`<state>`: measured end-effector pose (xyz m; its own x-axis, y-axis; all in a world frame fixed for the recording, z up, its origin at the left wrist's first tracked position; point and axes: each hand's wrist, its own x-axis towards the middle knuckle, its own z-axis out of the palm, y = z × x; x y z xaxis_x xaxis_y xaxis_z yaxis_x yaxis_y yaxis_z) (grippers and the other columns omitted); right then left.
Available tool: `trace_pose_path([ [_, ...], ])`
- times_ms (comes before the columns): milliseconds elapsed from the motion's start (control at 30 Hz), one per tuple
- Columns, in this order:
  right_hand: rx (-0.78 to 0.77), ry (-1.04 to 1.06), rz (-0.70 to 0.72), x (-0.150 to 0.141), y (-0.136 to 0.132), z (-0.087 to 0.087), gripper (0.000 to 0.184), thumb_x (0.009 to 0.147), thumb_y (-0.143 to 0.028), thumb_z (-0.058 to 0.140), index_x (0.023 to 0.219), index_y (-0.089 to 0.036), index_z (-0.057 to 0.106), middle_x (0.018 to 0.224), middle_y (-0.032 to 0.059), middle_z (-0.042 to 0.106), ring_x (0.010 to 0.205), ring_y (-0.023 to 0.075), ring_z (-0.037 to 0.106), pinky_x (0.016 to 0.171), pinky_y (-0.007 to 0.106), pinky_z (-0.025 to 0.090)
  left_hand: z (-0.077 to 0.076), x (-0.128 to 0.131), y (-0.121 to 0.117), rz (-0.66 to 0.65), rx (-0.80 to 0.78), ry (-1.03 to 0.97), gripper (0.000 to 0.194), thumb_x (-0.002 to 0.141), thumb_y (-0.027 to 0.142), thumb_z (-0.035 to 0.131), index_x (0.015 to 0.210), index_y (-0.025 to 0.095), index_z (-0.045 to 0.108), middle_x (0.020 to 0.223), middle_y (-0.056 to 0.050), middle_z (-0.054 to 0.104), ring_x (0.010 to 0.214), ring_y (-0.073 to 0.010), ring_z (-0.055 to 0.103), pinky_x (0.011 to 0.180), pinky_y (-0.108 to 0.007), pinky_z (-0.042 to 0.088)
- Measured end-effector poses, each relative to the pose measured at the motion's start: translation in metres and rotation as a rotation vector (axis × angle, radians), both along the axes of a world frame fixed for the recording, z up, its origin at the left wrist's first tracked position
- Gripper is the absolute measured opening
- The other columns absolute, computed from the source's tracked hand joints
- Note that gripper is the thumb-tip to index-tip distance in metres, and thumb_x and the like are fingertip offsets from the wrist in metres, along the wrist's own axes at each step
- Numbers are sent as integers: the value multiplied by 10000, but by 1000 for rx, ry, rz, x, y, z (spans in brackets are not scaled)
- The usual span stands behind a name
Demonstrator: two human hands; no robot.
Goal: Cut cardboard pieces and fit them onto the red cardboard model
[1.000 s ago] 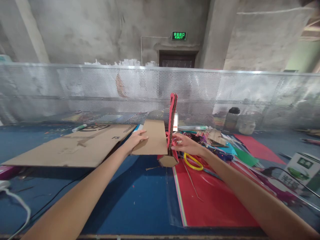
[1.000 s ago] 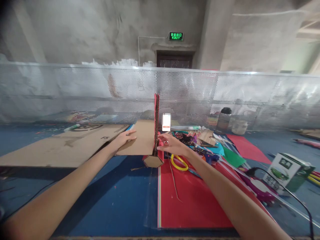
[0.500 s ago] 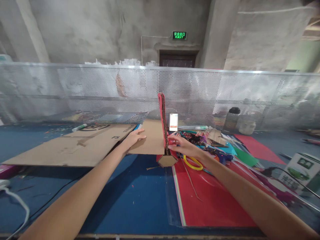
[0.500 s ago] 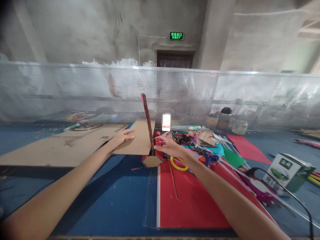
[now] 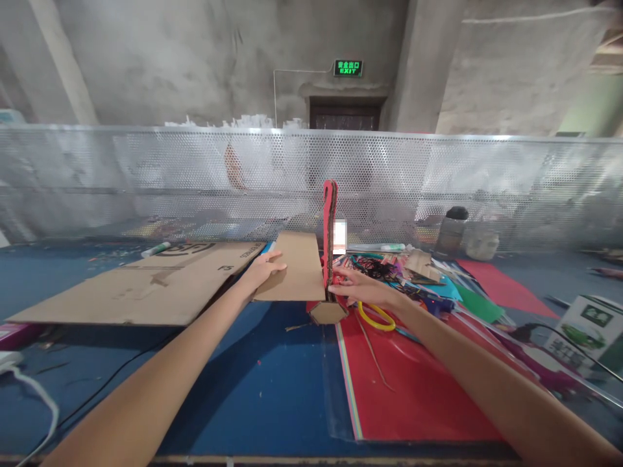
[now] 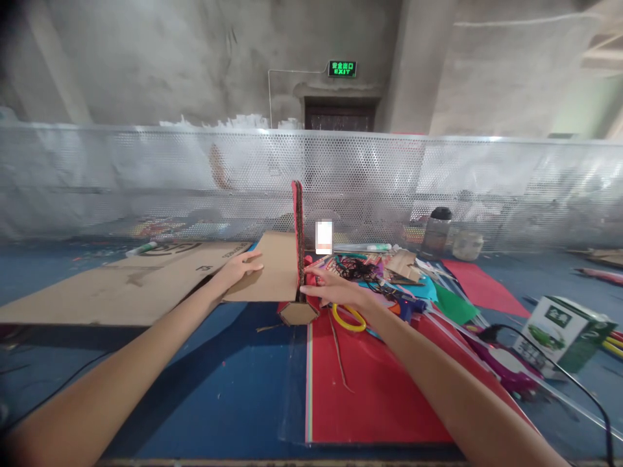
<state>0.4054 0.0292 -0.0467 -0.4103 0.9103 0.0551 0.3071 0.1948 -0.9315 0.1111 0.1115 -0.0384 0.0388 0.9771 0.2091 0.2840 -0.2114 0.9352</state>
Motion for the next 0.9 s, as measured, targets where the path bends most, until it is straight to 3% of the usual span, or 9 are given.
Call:
trace_pose_path([
  [100,19,-16,-29,-1,2,-2,649,808,-486,793,1399,-318,581,1418,79,594,1206,290,624,581,222,599,0,-1,-1,3,8,-16,579,638,265,806,1204,170,725,1288,-152,692,1060,-299,681,842,-344,505],
  [300,64,-41,-45,-2,5,-7,567,815,-505,775,1331,-332,615,1362,77,601,1185,300,624,562,227,599,0,-2,-1,-7,11,17,693,674,314,779,1339,157,662,1091,-123,753,951,-292,697,774,-341,503],
  [433,81,-21,-47,-3,3,-7,501,821,-487,768,1273,-315,635,1327,73,610,1173,286,620,554,201,580,0,-3,1,-7,37,8,686,670,299,770,1332,156,664,1178,-123,737,998,-289,691,790,-335,509],
  [533,85,-22,-13,-4,0,-2,465,836,-469,750,1256,-306,634,1309,61,617,1176,273,617,563,191,574,0,-2,1,-6,60,8,642,671,295,763,1296,171,681,1295,-119,699,1050,-290,683,839,-346,520],
  [700,127,-67,23,-6,-5,6,392,863,-471,701,1197,-272,653,1269,56,631,1141,258,623,553,188,567,2,-5,3,3,91,4,580,689,291,732,1261,202,699,1274,-105,713,1103,-316,670,968,-430,496],
  [900,76,-38,-55,-6,-8,11,440,807,-381,752,1223,-285,647,1207,43,672,1123,240,626,559,160,544,4,-13,14,3,337,-135,540,692,295,709,1226,211,711,1430,-101,622,1383,-332,491,1178,-461,320],
])
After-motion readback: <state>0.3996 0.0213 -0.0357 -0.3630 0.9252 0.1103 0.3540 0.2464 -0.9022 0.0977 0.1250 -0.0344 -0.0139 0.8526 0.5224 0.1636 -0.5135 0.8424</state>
